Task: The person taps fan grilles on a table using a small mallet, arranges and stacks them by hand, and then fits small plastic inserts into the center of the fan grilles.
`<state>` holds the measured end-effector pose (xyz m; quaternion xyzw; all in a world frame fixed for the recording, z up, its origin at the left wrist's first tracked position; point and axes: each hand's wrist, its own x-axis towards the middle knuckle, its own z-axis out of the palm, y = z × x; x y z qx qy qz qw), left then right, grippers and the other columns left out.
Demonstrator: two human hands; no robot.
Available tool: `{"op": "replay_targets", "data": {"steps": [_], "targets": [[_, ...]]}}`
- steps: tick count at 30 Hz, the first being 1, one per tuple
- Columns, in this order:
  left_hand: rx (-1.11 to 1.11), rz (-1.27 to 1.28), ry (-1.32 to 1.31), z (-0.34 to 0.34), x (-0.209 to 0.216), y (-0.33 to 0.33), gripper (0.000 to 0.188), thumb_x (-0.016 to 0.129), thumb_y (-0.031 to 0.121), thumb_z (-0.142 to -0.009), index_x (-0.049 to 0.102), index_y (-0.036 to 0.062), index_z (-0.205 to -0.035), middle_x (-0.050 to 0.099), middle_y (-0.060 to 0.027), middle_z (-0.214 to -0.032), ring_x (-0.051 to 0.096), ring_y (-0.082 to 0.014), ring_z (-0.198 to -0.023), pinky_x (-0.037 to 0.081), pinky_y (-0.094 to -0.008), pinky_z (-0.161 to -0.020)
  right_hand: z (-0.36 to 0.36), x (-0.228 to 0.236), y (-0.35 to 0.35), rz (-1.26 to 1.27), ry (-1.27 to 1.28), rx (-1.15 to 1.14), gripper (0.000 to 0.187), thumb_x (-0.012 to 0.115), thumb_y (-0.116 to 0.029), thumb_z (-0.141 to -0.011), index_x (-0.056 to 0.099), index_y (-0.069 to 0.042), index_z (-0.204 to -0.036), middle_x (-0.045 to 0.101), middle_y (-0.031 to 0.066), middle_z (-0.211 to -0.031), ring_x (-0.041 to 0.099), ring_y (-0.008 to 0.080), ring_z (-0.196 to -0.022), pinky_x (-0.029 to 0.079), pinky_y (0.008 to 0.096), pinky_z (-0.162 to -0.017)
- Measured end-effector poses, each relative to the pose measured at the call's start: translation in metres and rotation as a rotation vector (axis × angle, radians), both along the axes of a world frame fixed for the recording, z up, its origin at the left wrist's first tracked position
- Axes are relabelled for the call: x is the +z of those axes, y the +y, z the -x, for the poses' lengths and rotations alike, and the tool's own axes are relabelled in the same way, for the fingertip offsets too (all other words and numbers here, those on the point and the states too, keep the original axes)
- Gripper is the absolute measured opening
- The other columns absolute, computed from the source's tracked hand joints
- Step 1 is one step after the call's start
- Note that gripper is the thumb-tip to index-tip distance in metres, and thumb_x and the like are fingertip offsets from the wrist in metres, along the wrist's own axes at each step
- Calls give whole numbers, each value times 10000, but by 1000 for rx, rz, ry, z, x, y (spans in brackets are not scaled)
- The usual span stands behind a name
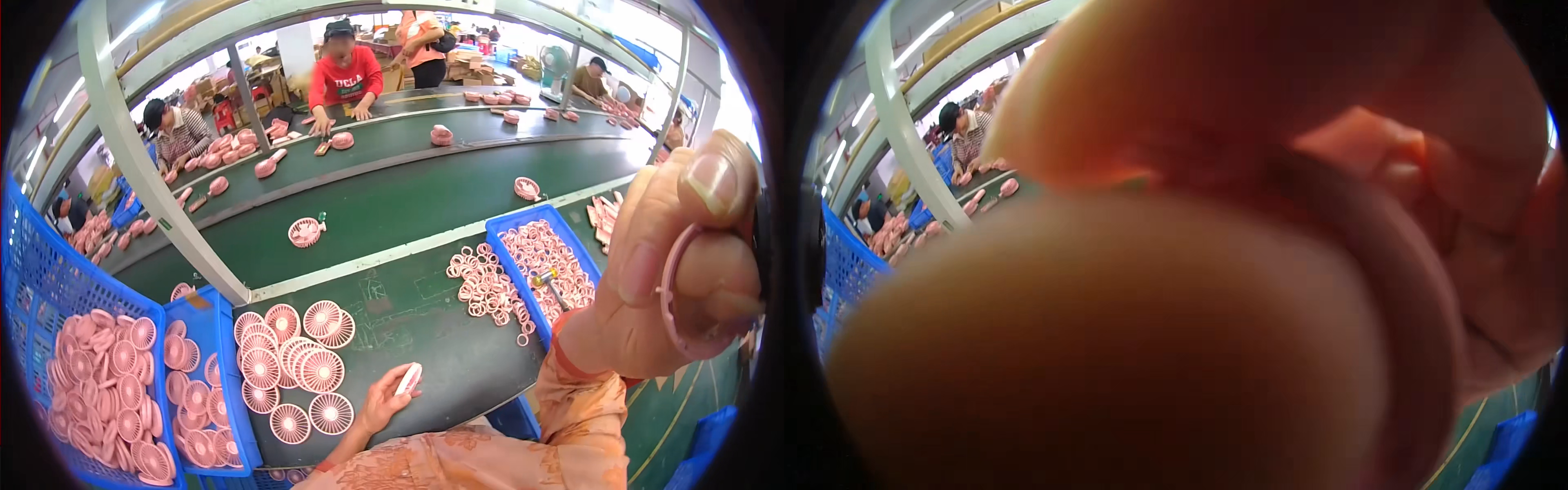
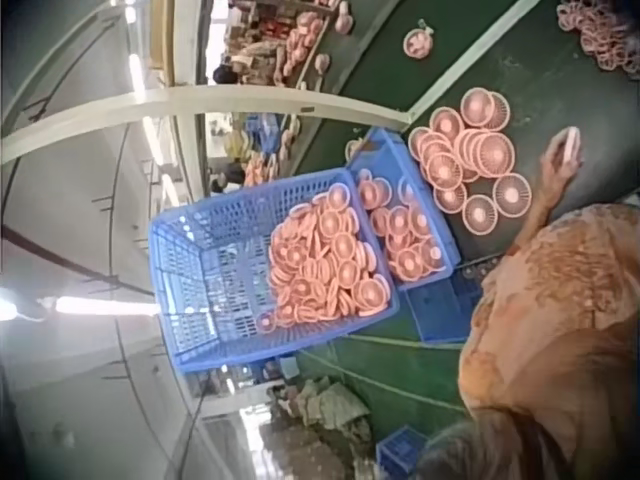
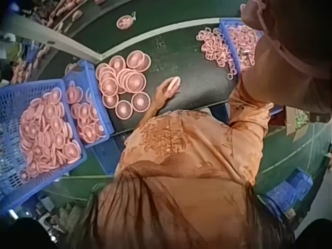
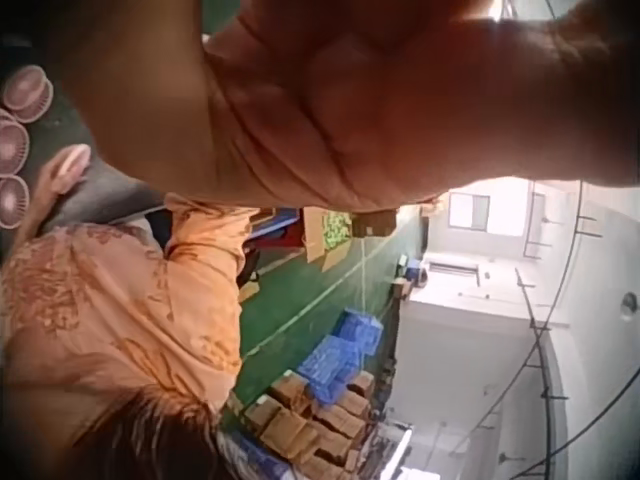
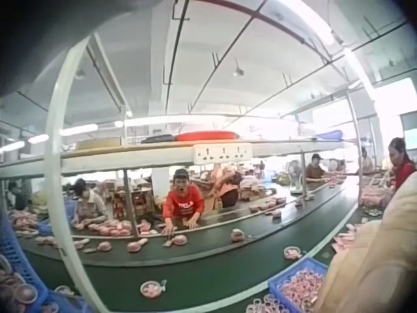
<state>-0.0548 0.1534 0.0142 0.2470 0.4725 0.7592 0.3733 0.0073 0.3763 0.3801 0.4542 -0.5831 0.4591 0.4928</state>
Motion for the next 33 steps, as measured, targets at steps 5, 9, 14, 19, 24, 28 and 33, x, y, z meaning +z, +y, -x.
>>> {"op": "replay_targets", "data": {"steps": [5,9,14,19,24,28,33], "targets": [[58,79,-52,-18,-4,5,666,683,177,-923,385,-44,-1476,512,-170,-1417,528,-265,-1304,483,-429,-1063,-4,4,9,16,51,-21,763,713,-69,-864,308,47,-1500,626,151,-875,567,158,-563,450,245,-445],[42,118,-1,-7,-1,9,640,681,190,-925,418,-39,-1461,536,-167,-1388,544,-264,-1287,493,-441,-1055,8,0,12,56,56,-65,770,715,-53,-856,306,53,-1499,624,149,-864,564,156,-562,449,244,-446],[17,-6,-42,-9,3,15,672,681,222,-934,380,-44,-1473,506,-179,-1410,520,-273,-1310,479,-445,-1068,11,2,13,86,-30,-21,778,719,-33,-846,303,61,-1497,621,147,-851,561,153,-561,447,242,-447],[21,9,-40,-6,2,12,678,682,228,-936,376,-46,-1475,495,-187,-1419,516,-280,-1313,479,-446,-1066,8,-1,14,146,-62,-5,787,722,-14,-836,300,68,-1496,619,144,-837,558,150,-560,445,240,-447],[9,14,-3,-7,6,12,674,684,240,-933,390,-48,-1467,510,-181,-1398,525,-271,-1298,487,-440,-1057,1,-3,6,205,-71,4,796,725,6,-827,297,76,-1495,617,141,-823,554,147,-559,443,238,-448],[8,17,-31,-8,9,14,670,686,246,-932,400,-49,-1462,513,-176,-1392,532,-268,-1290,495,-434,-1049,2,4,-2,251,-75,-11,804,727,21,-819,294,82,-1493,615,139,-812,552,145,-558,441,236,-449],[26,43,19,-2,9,15,663,670,259,-938,403,-49,-1460,517,-175,-1386,539,-257,-1276,501,-427,-1043,-4,8,-8,264,-31,3,813,730,41,-809,291,90,-1492,612,137,-798,549,142,-557,439,235,-450]]}}
